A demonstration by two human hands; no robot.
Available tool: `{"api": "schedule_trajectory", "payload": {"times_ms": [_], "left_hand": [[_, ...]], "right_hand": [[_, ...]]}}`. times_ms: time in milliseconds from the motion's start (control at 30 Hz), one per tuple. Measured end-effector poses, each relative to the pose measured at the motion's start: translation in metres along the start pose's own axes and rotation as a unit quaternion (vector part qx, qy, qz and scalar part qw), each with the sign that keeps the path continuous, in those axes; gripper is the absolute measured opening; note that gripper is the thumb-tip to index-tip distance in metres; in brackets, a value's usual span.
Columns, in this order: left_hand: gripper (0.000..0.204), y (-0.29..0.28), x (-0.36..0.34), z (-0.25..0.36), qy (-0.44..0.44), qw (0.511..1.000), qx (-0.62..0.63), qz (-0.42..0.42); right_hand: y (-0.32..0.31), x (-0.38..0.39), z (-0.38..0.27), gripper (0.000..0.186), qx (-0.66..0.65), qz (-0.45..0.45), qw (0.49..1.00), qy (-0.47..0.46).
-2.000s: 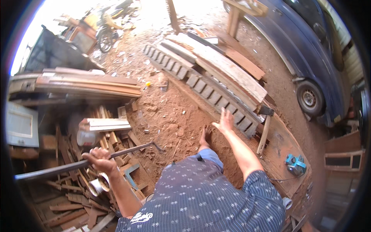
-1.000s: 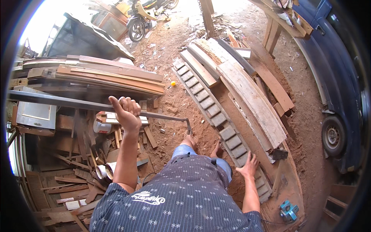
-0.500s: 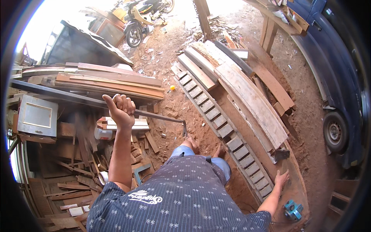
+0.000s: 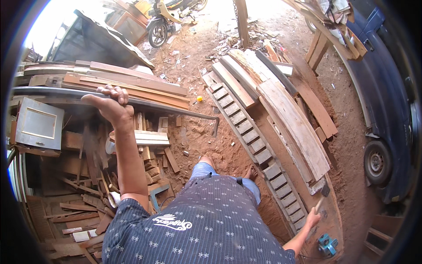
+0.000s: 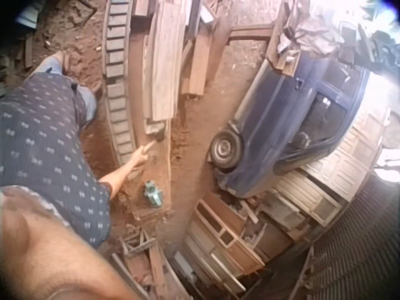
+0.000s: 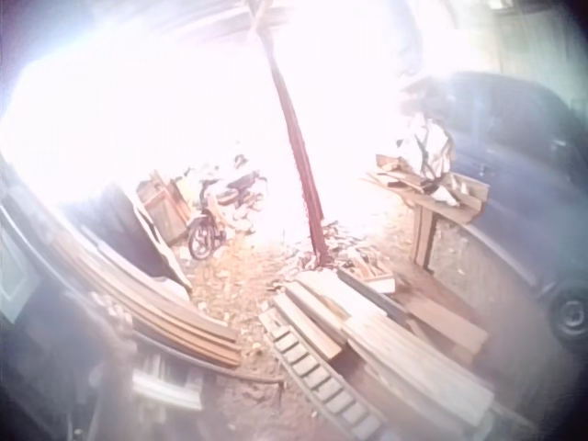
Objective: The person uses a crowbar and a hammer to dismantle a wooden structure, prying apart slats and striking the wood to separate pieces. They remove individual wooden slats and place them aside on the ground.
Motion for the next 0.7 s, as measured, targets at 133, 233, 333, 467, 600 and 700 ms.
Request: {"api": "schedule_trajectory", "payload": {"times_ms": [133,233,333,467,600,700], "left_hand": [[0.074,-0.038,-0.054,-0.013,0.0,1.0,0.008,0.005],[0.074,-0.036,-0.095,-0.035,-0.071,0.996,0.05,0.003],[0.079,-0.045,-0.154,-0.083,-0.119,0.989,0.074,-0.055],[0.082,-0.053,-0.228,-0.138,-0.132,0.97,0.136,-0.153],[0.084,-0.036,-0.299,-0.19,-0.171,0.957,0.154,-0.177],[0.083,-0.02,-0.35,-0.222,-0.186,0.947,0.168,-0.2]], "right_hand": [[0.061,0.085,0.01,0.061,-0.128,0.023,0.99,0.048],[0.122,0.16,-0.019,0.048,-0.287,-0.028,0.944,0.157],[0.167,0.248,-0.123,0.029,-0.43,-0.025,0.891,0.143],[0.229,0.307,-0.19,0.032,-0.411,-0.083,0.903,0.094],[0.261,0.383,-0.277,0.033,-0.419,-0.105,0.9,0.055],[0.278,0.435,-0.326,0.033,-0.375,-0.117,0.918,0.051]]}}
Point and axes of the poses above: each hand's wrist, its own x-axis away from the middle knuckle, its own y-axis out of the palm, z = x × y, the point moved 7 cm from there along -x, towards the middle knuckle, and after that the axes turned 14 degrees about -x, right-handed, at the moved point
